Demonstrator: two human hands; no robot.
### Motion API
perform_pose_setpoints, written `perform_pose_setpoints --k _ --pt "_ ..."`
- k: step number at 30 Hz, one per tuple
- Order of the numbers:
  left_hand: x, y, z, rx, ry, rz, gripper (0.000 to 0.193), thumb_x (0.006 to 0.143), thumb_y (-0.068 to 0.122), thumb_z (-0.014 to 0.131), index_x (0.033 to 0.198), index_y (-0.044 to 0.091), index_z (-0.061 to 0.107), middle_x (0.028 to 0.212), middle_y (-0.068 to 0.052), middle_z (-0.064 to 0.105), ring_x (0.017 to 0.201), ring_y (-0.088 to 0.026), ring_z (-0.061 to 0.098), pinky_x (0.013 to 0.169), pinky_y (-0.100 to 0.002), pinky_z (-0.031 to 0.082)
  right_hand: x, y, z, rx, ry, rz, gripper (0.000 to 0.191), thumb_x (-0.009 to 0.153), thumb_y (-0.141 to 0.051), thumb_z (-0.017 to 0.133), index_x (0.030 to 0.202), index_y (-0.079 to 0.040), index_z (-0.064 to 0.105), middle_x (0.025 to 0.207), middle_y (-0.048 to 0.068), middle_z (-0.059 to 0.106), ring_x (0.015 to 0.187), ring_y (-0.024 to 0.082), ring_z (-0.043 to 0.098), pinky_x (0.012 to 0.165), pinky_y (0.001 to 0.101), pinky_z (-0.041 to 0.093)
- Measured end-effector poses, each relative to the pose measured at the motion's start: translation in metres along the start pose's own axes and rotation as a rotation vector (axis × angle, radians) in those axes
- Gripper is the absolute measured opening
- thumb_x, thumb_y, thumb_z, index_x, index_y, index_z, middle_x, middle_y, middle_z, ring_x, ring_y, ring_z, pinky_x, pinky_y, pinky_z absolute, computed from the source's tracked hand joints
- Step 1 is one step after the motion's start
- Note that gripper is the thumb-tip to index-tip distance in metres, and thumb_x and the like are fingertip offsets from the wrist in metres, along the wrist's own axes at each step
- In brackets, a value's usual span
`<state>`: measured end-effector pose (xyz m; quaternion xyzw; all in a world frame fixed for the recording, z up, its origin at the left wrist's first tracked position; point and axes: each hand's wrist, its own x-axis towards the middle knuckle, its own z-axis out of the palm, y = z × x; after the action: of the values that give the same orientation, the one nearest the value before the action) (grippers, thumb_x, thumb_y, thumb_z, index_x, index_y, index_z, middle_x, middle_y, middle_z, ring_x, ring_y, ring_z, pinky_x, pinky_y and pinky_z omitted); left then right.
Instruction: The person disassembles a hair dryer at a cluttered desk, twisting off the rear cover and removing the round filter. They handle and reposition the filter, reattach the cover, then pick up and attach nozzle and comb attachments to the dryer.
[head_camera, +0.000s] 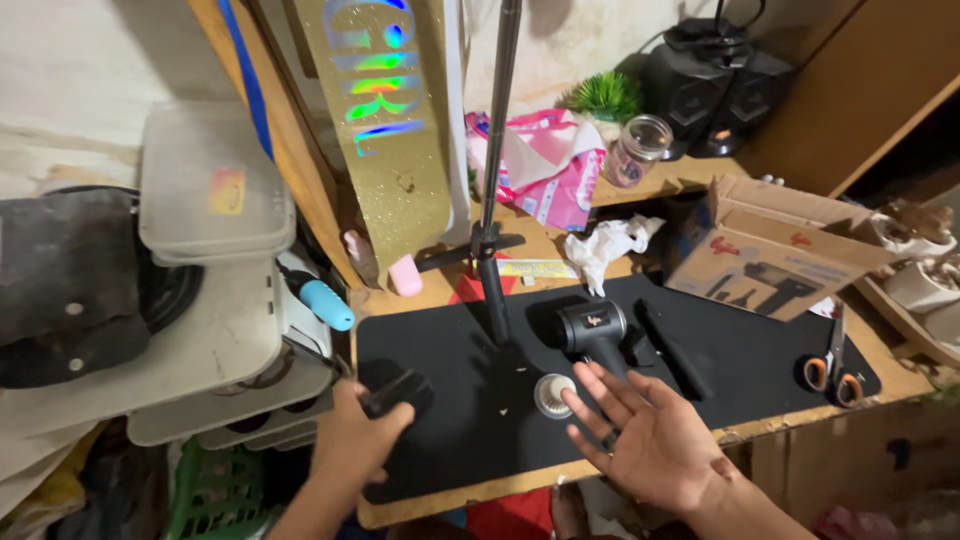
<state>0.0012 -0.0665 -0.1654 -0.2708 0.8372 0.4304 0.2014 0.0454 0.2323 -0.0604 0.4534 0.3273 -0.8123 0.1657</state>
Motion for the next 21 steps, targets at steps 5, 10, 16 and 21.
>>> perform_pose_setpoints --k 5,10,16,21 --pt "0.02 0.01 0.003 0.341 0.185 0.35 0.072 0.073 0.042 0.087 0.129 0.013 0.051 0.118 -0.022 0.063 0.108 -0.042 0.066 0.09 -0.049 0.056 0.003 0.005 -0.016 0.001 0.03 0.039 0.05 0.102 -0.036 0.034 0.139 -0.01 0.057 0.138 -0.002 0.066 0.121 0.021 0.059 0.103 0.0425 0.042" --pt "0.006 0.03 0.013 0.428 0.165 0.383 0.072 0.073 0.037 0.085 0.131 0.016 0.048 0.125 -0.017 0.054 0.109 -0.04 0.065 0.086 -0.049 0.056 0.002 0.008 -0.037 0.042 0.067 0.07 0.05 0.101 -0.037 0.038 0.137 -0.009 0.057 0.137 0.001 0.067 0.119 0.021 0.06 0.103 0.0409 0.043" --pt "-0.013 0.037 0.025 0.634 0.355 0.367 0.101 0.064 0.053 0.087 0.146 0.013 0.042 0.146 -0.016 0.045 0.13 -0.038 0.052 0.093 -0.057 0.049 0.004 0.007 -0.058 0.049 0.109 0.094 0.049 0.101 -0.037 0.039 0.135 -0.008 0.058 0.134 0.001 0.066 0.119 0.021 0.06 0.103 0.041 0.043" --pt "-0.037 0.049 0.04 0.554 0.659 0.936 0.082 0.074 0.051 0.077 0.135 0.004 0.05 0.142 -0.021 0.045 0.135 -0.042 0.045 0.104 -0.068 0.034 0.008 0.002 -0.073 0.079 0.116 0.099 0.048 0.1 -0.039 0.041 0.134 -0.008 0.057 0.13 0.002 0.065 0.117 0.022 0.059 0.103 0.0411 0.043"
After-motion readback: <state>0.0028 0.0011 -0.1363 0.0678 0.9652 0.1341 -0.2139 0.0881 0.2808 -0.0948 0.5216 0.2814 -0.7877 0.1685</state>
